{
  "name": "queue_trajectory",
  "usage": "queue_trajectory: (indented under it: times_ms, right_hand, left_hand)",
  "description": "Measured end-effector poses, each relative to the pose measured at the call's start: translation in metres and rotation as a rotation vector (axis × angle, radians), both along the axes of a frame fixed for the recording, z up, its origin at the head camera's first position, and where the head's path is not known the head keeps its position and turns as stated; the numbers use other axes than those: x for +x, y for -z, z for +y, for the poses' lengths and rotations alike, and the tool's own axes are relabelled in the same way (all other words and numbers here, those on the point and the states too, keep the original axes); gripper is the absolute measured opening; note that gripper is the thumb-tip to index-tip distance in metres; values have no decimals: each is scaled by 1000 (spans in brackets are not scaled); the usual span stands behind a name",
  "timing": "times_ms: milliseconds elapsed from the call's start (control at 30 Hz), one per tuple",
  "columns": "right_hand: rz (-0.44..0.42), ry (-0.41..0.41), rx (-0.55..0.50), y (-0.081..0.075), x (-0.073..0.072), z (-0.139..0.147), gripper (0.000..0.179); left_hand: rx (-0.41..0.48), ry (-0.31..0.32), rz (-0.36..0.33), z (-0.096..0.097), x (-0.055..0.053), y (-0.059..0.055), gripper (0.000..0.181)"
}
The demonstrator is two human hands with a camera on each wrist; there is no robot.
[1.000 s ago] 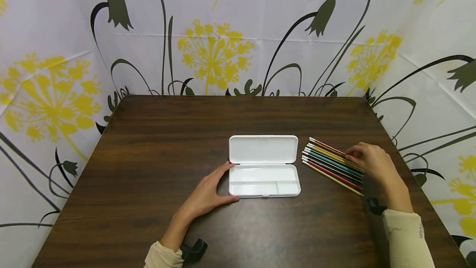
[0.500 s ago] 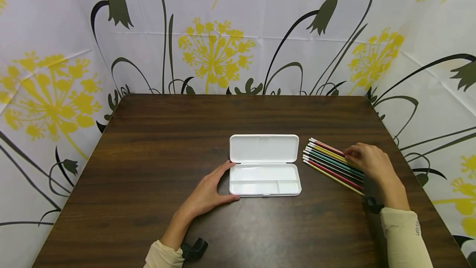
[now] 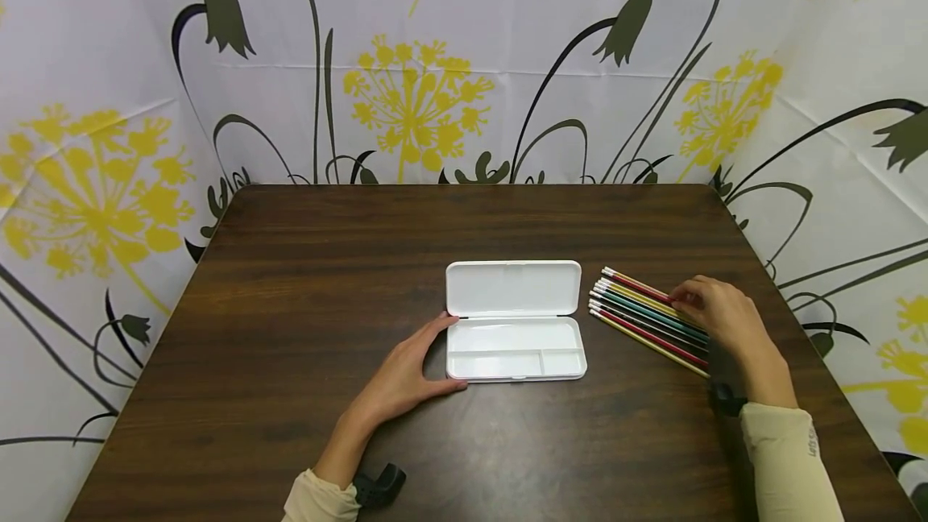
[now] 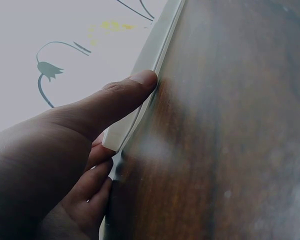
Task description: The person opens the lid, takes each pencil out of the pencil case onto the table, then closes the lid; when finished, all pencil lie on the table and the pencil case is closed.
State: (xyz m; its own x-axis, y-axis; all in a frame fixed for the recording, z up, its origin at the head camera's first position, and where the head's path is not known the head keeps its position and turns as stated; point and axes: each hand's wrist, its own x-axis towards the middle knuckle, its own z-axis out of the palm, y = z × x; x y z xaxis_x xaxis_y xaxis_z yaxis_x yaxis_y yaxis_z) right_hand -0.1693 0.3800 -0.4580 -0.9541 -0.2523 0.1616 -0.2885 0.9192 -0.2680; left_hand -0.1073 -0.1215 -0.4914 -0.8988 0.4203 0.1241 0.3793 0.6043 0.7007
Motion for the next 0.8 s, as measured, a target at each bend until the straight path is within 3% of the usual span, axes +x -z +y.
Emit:
queue_trajectory:
  times_ms: [167, 300, 600, 800]
  right_hand:
    - [54, -19, 3, -3, 2, -6, 10]
    - [110, -63, -23, -8, -1, -33, 12]
    - [125, -243, -357, -33, -19, -131, 29]
    - [154, -285, -315, -36, -27, -155, 21]
  left_hand:
    - [13, 12, 4, 1, 0, 2, 92]
    - [18, 9, 8, 1, -1, 2, 92]
    - [18, 13, 23, -1, 0, 1, 91]
    - [55, -4, 24, -1, 0, 3, 97]
